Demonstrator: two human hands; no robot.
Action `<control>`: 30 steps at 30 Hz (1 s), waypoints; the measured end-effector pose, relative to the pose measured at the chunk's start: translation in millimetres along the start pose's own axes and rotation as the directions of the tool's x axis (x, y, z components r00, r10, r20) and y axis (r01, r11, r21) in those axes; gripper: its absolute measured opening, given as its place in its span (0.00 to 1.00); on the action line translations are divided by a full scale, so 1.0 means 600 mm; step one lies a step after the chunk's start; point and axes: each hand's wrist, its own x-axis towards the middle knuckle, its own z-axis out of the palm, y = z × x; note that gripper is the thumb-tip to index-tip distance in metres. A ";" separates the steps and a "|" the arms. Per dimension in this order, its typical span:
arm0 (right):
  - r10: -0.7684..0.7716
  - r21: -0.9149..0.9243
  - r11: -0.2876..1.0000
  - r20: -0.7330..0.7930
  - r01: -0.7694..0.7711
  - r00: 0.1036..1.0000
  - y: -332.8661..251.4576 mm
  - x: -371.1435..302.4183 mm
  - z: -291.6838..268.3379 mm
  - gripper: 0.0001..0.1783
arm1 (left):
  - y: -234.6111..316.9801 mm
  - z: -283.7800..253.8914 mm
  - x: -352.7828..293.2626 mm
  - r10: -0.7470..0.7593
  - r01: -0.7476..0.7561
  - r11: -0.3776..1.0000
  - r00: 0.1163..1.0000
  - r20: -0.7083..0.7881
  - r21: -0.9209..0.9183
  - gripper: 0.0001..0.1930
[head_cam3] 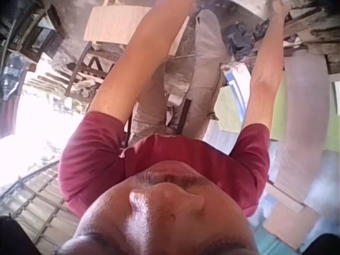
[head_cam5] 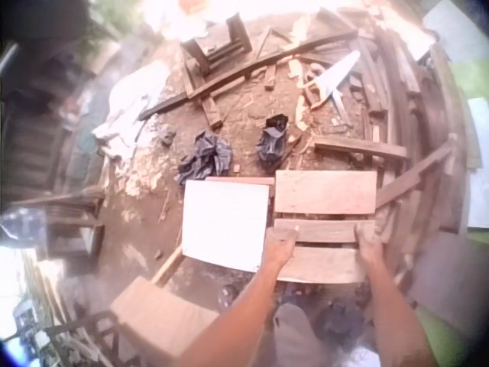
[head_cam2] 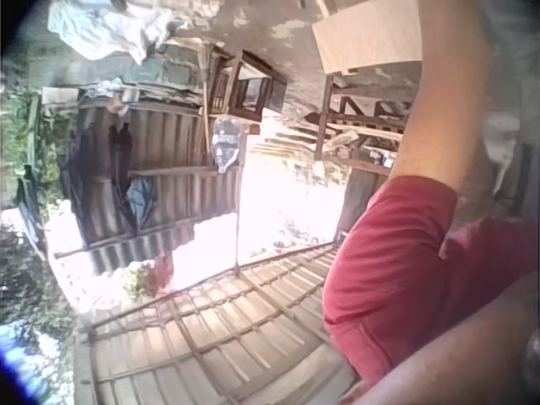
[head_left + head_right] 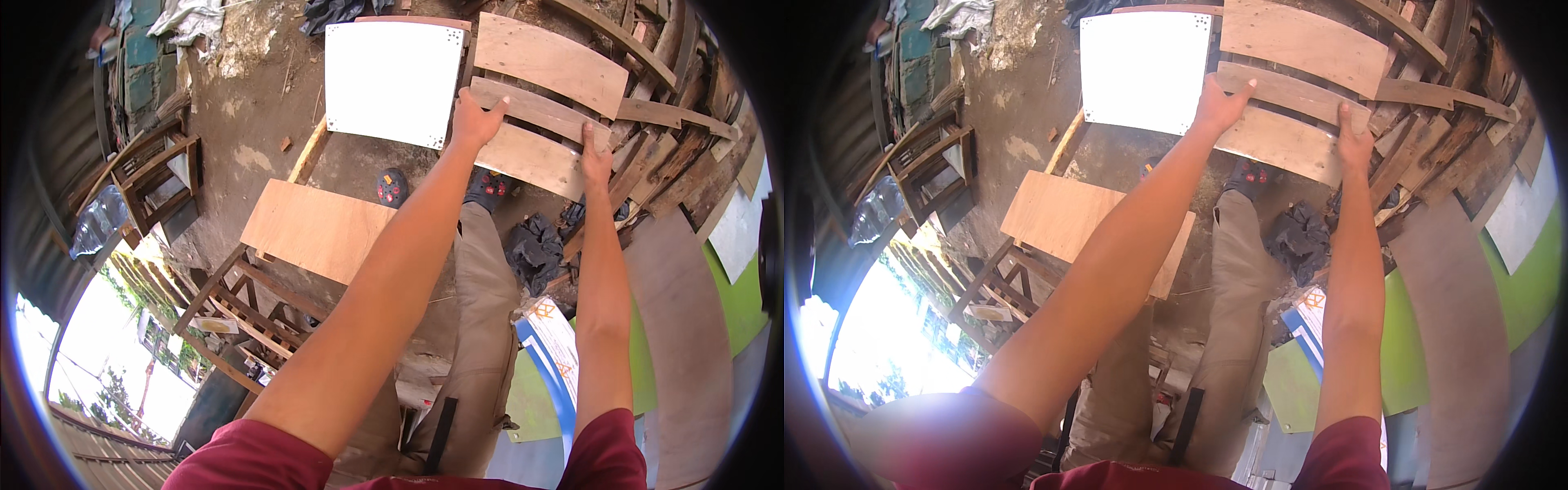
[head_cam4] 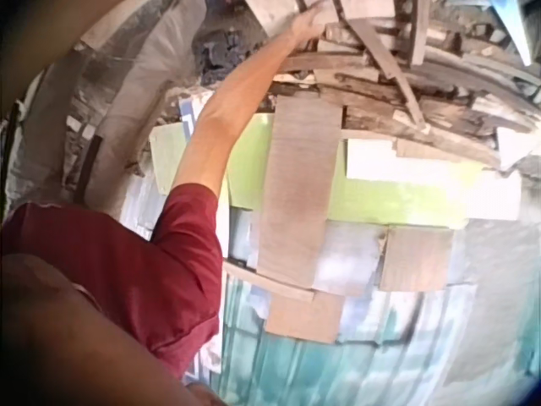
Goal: The person sits on the ground and assembles a wooden frame using a hammer and a hand saw. They hammer a wooden piece into place, cut a strip of wood, and then handle several flat boards, placing them on the ground.
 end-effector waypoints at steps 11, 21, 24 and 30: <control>0.277 0.035 0.960 0.014 -0.277 0.961 0.015 -0.070 -0.101 0.53 | 0.080 -0.096 -0.090 -0.143 0.203 0.974 0.889 0.436 -0.096 0.41; 0.292 0.218 0.946 -0.249 -0.241 0.923 0.010 -0.469 -0.221 0.45 | 0.099 -0.204 -0.319 0.230 -0.288 0.958 0.768 0.598 0.001 0.36; 0.421 0.356 0.879 -0.272 -0.316 0.865 0.027 -0.581 -0.248 0.45 | 0.100 -0.225 -0.402 0.366 -0.442 0.897 0.737 0.568 -0.005 0.37; 0.581 0.638 0.728 -0.380 -0.251 0.719 0.054 -0.834 -0.221 0.47 | 0.118 -0.267 -0.567 0.399 -0.601 0.797 0.592 0.700 0.055 0.39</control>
